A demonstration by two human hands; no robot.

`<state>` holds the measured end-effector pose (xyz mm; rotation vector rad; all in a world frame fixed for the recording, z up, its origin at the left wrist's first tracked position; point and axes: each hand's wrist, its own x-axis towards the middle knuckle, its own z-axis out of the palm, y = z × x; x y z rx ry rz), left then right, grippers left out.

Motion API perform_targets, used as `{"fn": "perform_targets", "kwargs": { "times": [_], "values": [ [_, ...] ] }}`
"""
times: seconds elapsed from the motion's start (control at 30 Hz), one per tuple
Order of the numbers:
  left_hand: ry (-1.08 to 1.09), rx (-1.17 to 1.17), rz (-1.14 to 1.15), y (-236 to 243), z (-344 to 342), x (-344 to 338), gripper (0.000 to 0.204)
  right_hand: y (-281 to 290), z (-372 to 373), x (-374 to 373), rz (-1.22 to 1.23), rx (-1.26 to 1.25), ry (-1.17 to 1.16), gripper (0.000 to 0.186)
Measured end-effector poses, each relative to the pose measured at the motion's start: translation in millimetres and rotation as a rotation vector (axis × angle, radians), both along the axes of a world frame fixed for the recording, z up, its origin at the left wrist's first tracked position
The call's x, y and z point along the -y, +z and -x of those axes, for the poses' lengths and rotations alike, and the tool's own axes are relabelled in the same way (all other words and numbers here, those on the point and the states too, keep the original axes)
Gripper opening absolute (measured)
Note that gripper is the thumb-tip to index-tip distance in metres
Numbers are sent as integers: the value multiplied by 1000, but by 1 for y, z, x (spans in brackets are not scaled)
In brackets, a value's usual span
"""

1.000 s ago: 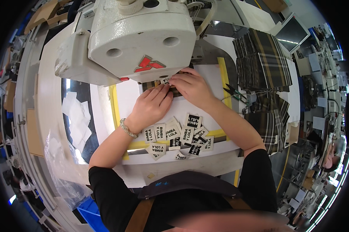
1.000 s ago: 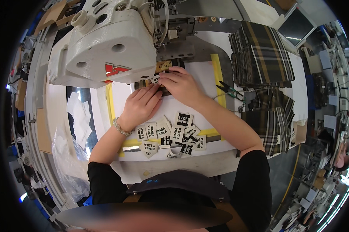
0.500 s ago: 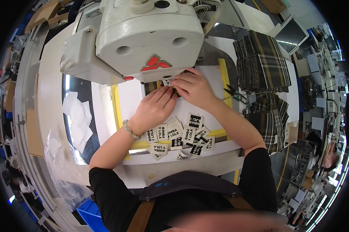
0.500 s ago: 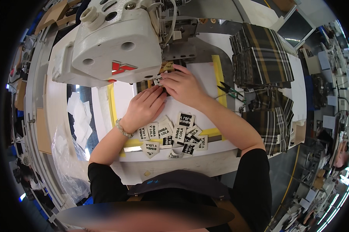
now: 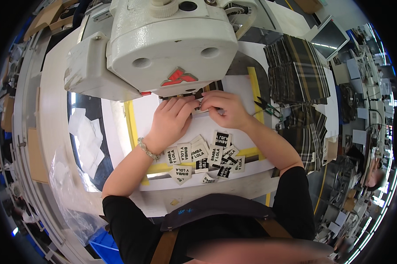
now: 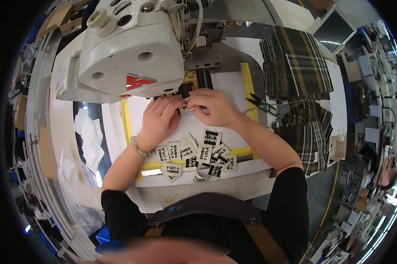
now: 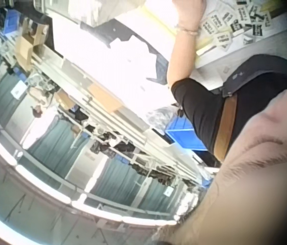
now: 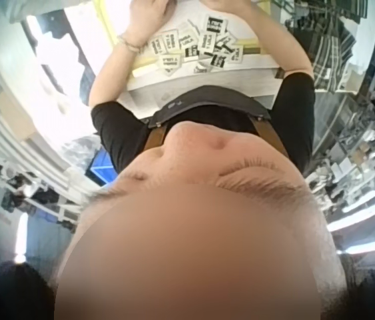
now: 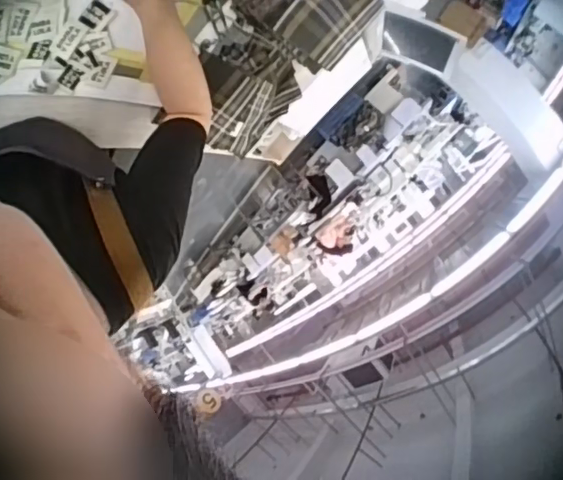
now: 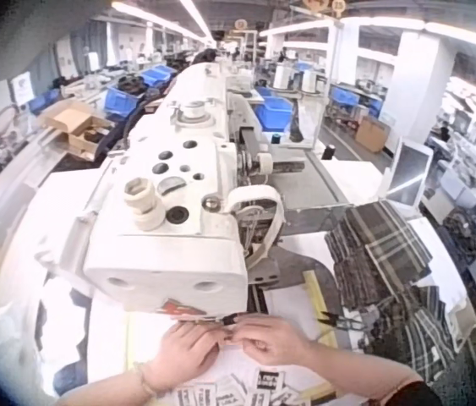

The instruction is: Sewing small textile labels onto pieces of plaid fabric using an industrial sewing machine.

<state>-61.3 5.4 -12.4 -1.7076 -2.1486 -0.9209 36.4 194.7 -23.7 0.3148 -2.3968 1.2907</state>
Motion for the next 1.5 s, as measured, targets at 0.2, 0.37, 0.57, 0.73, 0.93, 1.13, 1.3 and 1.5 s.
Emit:
{"fn": "perform_targets", "kwargs": {
  "times": [0.2, 0.37, 0.57, 0.73, 0.93, 1.13, 1.3, 1.5],
  "values": [
    [-58, 236, -28, -5, 9, -1, 27, 5, 0, 2, 6, 64, 76, 18],
    [-72, 246, -12, -5, 10, -1, 24, 5, 0, 1, 12, -29, 75, 19],
    [-92, 276, -12, 0, 8, 0, 27, 2, -1, 2, -58, -130, 35, 18],
    [-80, 251, -48, 2, 3, 2, 31, 1, -8, 9, -306, -303, 81, 21],
    [-138, 331, -184, -1, -1, 13, 31, 13, -11, 38, -395, -832, 203, 34],
    [-123, 492, -321, 1, -10, 11, 18, 11, -14, 39, 286, -38, -46, 37],
    [-110, 727, -254, 1, -5, 10, 14, 12, -13, 24, 395, 112, 75, 24],
    [-151, 642, -195, 4, 0, 10, 11, 13, -9, 30, 525, 259, 56, 19]
  ]
}}
